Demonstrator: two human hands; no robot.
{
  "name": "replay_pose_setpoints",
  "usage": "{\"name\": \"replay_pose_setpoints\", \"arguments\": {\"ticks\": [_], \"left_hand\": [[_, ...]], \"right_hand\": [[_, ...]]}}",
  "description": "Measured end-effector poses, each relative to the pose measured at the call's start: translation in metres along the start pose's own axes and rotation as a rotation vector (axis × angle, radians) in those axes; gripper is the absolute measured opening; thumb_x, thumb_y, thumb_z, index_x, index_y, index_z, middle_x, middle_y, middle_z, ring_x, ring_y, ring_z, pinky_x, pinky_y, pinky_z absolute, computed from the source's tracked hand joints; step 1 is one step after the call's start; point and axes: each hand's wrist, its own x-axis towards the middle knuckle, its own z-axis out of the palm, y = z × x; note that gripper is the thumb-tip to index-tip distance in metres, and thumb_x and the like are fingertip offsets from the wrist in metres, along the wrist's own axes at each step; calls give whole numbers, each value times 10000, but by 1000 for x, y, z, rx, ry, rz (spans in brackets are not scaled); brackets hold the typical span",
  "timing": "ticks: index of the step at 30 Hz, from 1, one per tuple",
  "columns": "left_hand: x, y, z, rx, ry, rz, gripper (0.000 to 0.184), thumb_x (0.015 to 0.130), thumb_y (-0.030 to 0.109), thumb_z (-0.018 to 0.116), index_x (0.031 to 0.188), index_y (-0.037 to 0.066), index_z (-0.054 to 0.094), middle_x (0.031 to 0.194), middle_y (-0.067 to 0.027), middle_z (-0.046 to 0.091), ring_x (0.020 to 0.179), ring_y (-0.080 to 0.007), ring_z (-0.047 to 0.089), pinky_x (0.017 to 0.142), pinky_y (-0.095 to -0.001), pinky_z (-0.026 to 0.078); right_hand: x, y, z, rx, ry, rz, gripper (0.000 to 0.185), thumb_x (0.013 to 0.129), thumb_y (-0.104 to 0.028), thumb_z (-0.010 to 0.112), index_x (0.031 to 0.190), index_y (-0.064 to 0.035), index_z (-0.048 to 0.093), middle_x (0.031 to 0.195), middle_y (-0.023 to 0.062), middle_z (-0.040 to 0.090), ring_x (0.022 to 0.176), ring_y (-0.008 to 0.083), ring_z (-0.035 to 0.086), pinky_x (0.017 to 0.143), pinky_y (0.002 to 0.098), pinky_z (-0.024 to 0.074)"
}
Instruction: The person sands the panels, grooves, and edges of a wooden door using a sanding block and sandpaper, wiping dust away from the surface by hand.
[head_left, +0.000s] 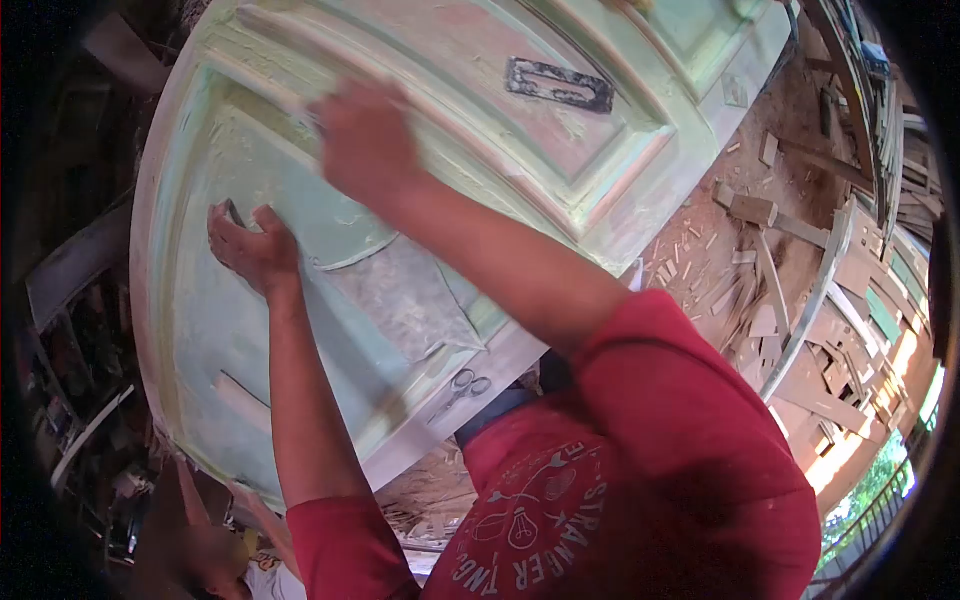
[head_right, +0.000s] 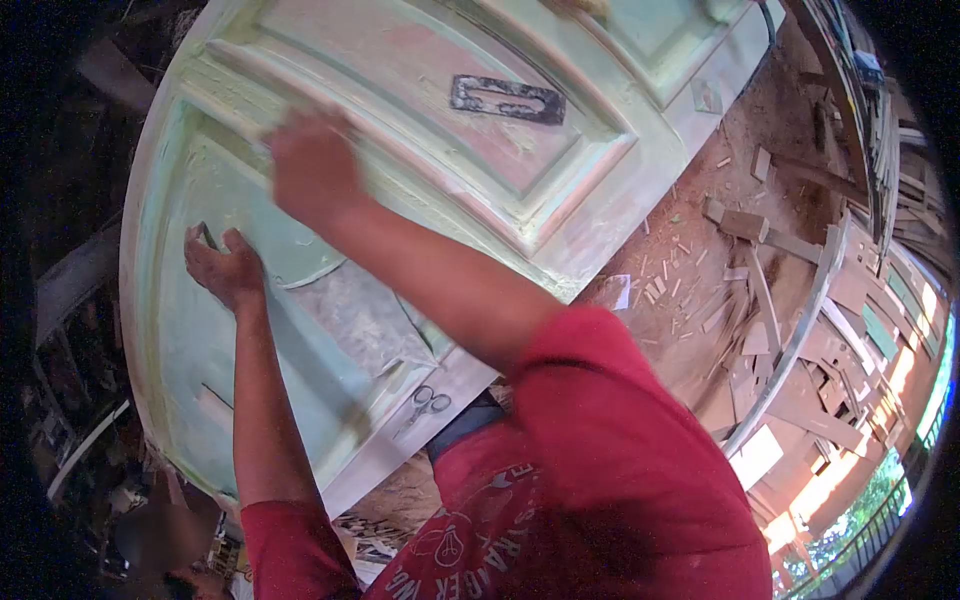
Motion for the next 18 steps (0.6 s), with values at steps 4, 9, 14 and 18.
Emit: {"name": "replay_pose_setpoints", "arguments": {"ticks": [4, 9, 14, 18], "left_hand": [[-2, 1, -3, -4, -31, -24, 531, 915, 223, 654, 1378, -26, 577, 1456, -274, 604, 1429, -434, 526, 1234, -560, 360], [-2, 5, -1, 24, 24, 11, 531, 930, 197, 655, 1400, -30, 555, 1446, -244, 618, 1380, -434, 554, 1213, -553, 377], [-1, 7, -6, 18, 1, 14, 543, 933, 217, 647, 1403, -38, 555, 1455, -243, 612, 1386, -446, 545, 1229, -546, 369], [-3, 1, -4, 30, 8, -13, 544, 929, 211, 642, 1403, -43, 561, 1448, -243, 617, 1378, -437, 553, 1218, -538, 376]], "right_hand": [[22, -12, 17, -60, 47, 15, 247, 905, -137, 662, 1083, -148, 833, 1078, 145, 703, 1128, 366, 651, 1032, 566, 475], [-153, 35, -144, -202, -155, 94, 364, 871, -115, 739, 1233, -143, 770, 940, 117, 617, 966, 339, 609, 824, 521, 423], [-195, 42, -190, -153, -162, 71, 429, 841, -138, 815, 1264, -91, 767, 932, 85, 622, 914, 302, 626, 861, 499, 419], [-71, 14, -79, -73, -63, 15, 236, 880, -152, 760, 1109, -100, 738, 979, 113, 658, 982, 350, 662, 906, 514, 448]]}}
